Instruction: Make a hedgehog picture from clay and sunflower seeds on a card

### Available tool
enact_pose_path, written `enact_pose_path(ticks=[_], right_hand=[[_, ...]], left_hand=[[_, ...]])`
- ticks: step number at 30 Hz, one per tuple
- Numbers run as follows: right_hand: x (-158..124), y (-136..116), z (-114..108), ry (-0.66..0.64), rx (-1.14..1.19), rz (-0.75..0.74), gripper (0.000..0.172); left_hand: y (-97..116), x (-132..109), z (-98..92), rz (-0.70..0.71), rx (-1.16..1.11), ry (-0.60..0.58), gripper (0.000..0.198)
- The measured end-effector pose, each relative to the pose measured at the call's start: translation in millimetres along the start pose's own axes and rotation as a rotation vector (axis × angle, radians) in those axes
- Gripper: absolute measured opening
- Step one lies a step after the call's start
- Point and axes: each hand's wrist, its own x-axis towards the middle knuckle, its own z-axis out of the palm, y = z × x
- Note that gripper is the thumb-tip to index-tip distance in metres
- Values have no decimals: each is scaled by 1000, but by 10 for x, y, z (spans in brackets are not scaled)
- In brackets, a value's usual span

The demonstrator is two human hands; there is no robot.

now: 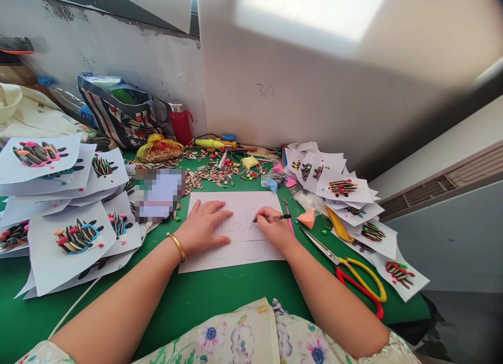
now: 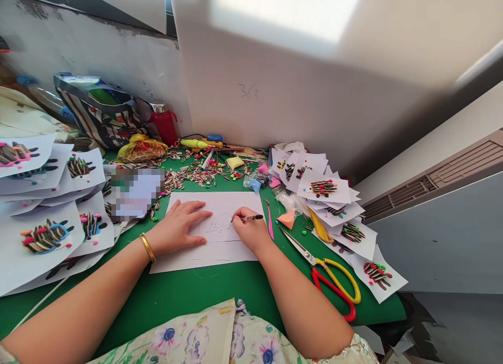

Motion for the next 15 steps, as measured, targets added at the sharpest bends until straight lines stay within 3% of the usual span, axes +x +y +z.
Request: enact_pose_path(ticks=[15], right_hand=[[15, 13, -15, 4, -12, 17, 17]], left_hand=[[-13, 0, 11, 3, -5, 7, 71]])
